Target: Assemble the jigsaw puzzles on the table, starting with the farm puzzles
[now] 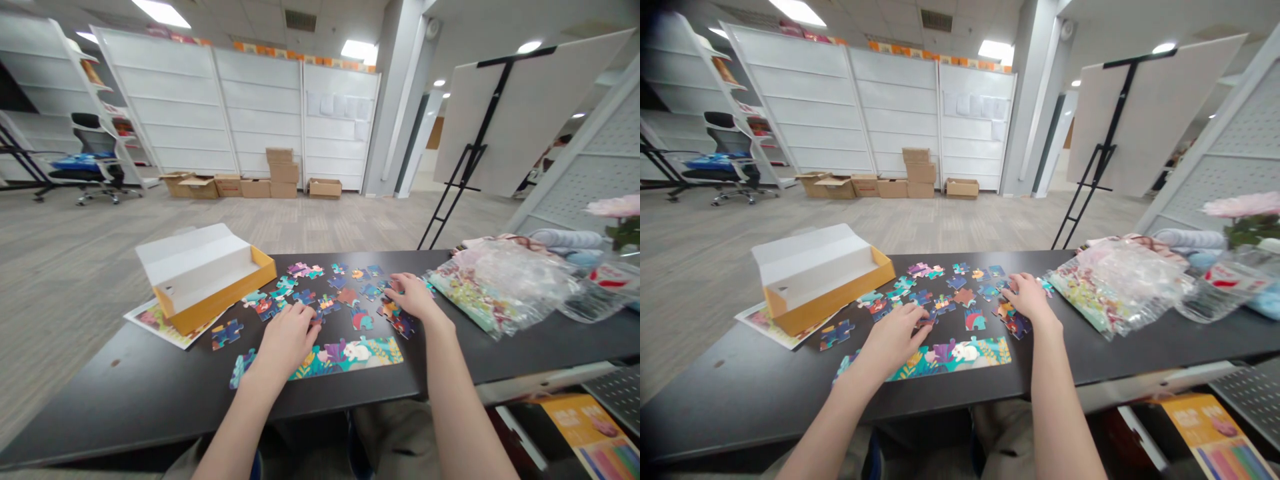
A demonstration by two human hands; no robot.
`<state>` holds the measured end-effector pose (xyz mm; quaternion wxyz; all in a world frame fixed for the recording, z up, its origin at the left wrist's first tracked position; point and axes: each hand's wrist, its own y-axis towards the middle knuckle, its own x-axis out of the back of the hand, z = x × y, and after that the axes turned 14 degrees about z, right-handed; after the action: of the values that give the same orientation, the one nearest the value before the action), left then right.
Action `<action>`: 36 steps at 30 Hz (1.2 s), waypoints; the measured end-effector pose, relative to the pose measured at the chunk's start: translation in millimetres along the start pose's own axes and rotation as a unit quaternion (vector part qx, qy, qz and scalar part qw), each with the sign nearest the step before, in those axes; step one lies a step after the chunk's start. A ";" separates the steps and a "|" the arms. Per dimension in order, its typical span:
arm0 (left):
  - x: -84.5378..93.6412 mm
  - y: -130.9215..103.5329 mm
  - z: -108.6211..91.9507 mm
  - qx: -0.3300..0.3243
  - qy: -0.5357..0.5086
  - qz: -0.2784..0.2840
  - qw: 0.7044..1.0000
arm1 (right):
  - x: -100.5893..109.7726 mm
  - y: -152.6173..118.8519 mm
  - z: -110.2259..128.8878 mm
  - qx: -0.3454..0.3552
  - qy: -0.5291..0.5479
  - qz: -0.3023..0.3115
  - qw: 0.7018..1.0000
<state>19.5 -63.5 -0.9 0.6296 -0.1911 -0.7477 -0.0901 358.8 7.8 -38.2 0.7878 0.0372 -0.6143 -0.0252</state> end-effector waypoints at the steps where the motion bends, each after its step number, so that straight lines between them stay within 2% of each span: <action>1: -0.4 0.1 -0.1 0.000 0.000 0.001 1.000 | -1.7 1.8 1.1 0.001 -0.001 0.006 1.000; 5: -0.6 -0.3 -0.7 -0.001 0.004 0.002 1.000 | -1.6 4.7 2.3 -0.004 -0.004 0.032 0.999; 12: 2.2 -0.8 -4.2 -0.008 0.003 0.005 1.000 | 10.4 6.0 0.4 -0.026 0.012 0.043 0.999; 19: 6.0 -3.2 -1.1 -0.018 -0.006 0.001 1.000 | 20.5 25.9 -4.0 -0.032 -0.017 0.088 0.995; 23: 5.3 -3.4 3.4 -0.012 -0.016 -0.003 1.000 | 19.1 32.9 -7.8 -0.028 -0.023 0.088 0.995; 30: 5.5 -4.0 6.8 -0.010 -0.014 -0.006 1.000 | 13.5 26.7 -14.7 -0.014 0.026 0.060 0.998; 36: 5.6 -0.3 4.8 -0.007 -0.015 0.000 1.000 | 13.2 23.6 -9.5 0.012 0.054 0.060 0.997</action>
<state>14.3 -61.0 3.7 0.6167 -0.1969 -0.7566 -0.0924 371.0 30.5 -25.6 0.8196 0.0111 -0.5719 0.0318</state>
